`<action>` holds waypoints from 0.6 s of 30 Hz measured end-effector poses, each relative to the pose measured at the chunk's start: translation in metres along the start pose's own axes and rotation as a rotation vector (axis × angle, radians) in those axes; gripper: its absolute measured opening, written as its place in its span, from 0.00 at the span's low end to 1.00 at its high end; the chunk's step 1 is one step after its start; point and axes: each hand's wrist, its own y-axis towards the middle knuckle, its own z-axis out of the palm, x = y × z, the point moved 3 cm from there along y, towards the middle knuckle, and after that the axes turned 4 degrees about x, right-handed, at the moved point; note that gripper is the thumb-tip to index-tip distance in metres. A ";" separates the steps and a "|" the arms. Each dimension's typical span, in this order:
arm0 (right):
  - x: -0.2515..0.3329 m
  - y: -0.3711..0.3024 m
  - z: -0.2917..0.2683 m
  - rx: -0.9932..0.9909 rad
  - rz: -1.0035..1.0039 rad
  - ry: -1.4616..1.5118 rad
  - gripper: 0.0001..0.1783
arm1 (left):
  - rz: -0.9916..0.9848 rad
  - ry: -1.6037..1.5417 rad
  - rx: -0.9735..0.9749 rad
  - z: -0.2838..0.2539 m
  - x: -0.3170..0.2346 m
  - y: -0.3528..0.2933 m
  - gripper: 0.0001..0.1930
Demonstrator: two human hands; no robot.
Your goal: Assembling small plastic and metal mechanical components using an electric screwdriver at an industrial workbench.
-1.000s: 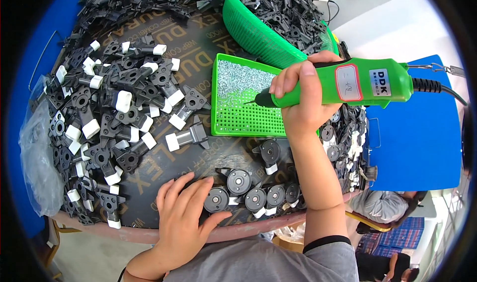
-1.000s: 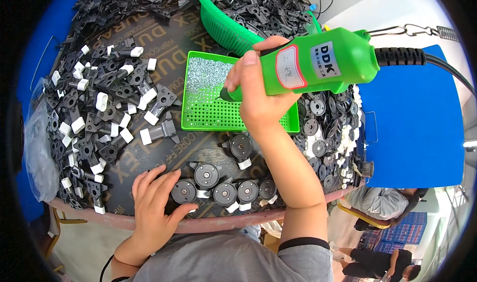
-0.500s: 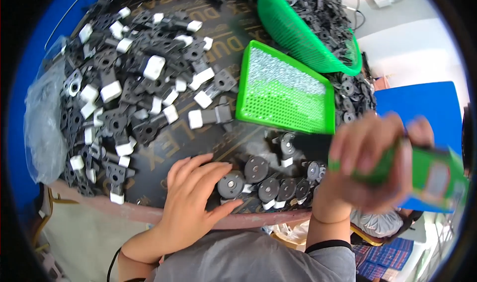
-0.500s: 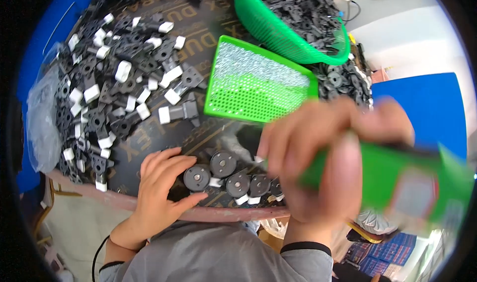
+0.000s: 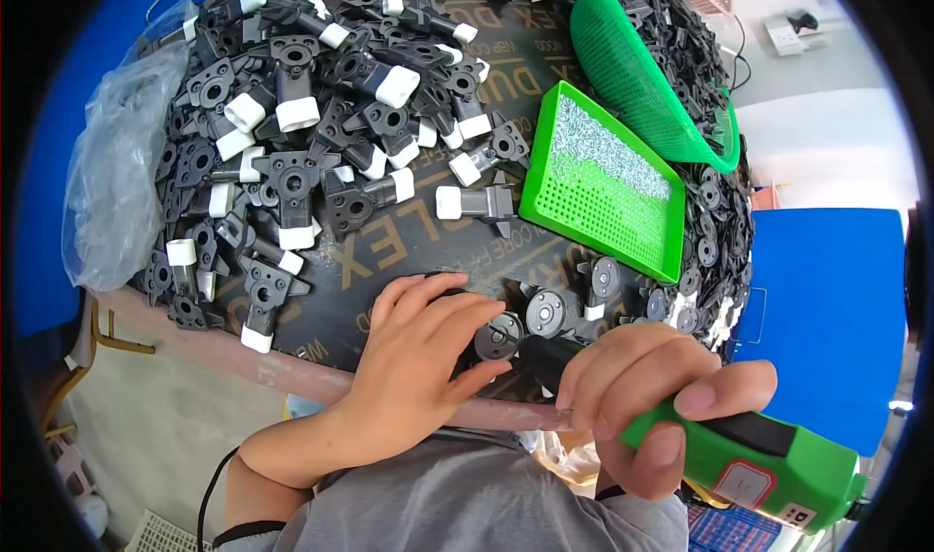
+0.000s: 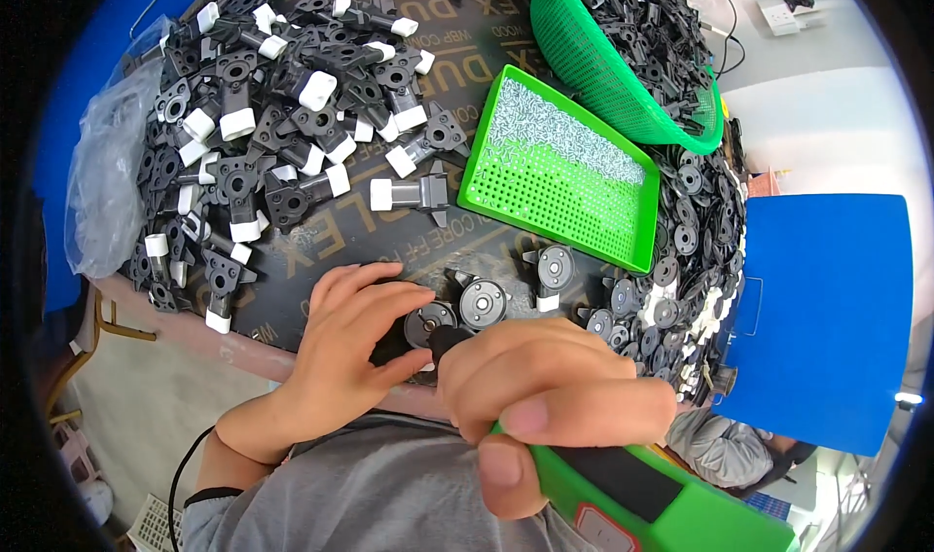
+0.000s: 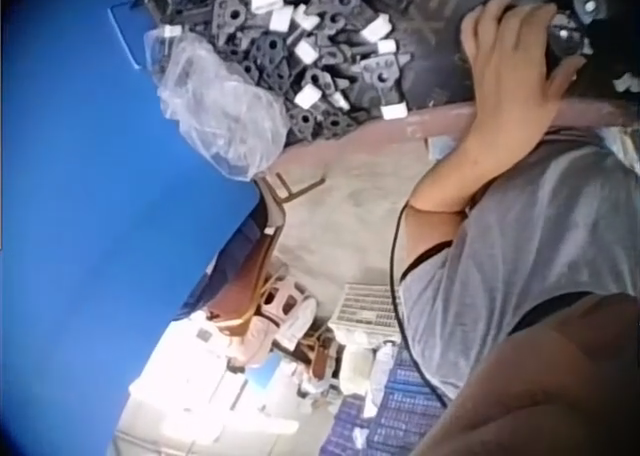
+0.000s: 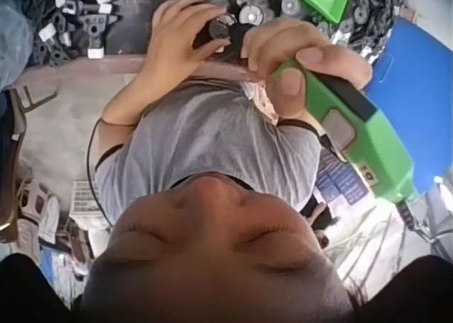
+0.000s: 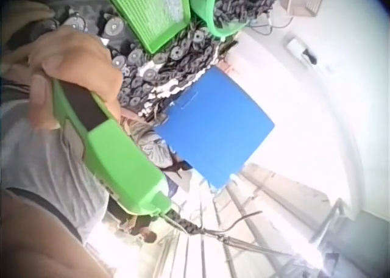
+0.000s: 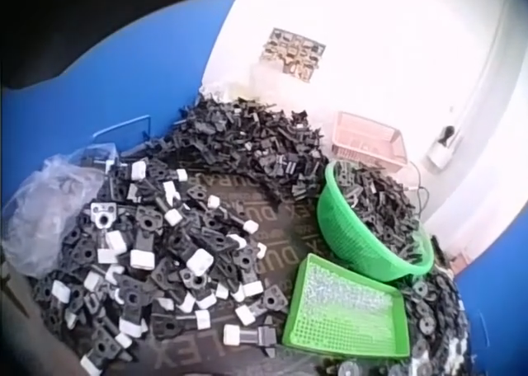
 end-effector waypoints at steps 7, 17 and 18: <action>-0.007 0.001 0.000 -0.044 0.015 0.026 0.16 | -0.006 0.014 0.015 0.000 0.000 0.001 0.26; -0.005 0.004 -0.010 -0.077 -0.002 0.036 0.15 | -0.037 0.003 0.011 0.001 0.001 0.003 0.28; -0.007 0.004 -0.008 -0.083 -0.017 0.046 0.15 | -0.037 0.003 0.012 0.001 0.001 0.003 0.28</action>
